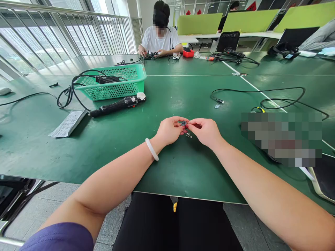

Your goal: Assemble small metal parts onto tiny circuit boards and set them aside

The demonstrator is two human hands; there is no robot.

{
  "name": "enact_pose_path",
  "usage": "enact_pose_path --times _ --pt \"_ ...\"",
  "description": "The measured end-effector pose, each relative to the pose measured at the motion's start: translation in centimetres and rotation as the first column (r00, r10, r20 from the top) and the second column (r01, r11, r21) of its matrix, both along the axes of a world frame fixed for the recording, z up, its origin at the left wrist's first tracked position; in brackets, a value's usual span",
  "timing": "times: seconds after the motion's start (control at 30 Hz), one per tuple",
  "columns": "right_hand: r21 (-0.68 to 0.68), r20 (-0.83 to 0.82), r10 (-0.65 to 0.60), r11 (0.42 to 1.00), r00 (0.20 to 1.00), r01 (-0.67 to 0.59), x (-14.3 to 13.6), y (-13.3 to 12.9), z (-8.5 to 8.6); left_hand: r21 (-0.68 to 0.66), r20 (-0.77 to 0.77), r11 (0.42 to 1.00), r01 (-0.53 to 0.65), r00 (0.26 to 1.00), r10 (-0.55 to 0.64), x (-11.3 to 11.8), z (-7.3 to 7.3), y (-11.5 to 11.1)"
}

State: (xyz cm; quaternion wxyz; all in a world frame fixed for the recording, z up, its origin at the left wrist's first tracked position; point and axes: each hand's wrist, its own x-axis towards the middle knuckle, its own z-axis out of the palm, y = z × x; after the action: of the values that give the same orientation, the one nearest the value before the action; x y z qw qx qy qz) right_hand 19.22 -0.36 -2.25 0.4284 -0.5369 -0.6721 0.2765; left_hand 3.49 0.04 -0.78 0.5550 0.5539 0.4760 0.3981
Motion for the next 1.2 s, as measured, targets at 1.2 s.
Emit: enact_pose_path --times 1.2 --pt "-0.010 0.402 -0.053 0.998 0.914 0.062 0.4 0.9 -0.5 -0.128 0.003 0.978 -0.163 0.986 0.165 -1.0 0.3 0.9"
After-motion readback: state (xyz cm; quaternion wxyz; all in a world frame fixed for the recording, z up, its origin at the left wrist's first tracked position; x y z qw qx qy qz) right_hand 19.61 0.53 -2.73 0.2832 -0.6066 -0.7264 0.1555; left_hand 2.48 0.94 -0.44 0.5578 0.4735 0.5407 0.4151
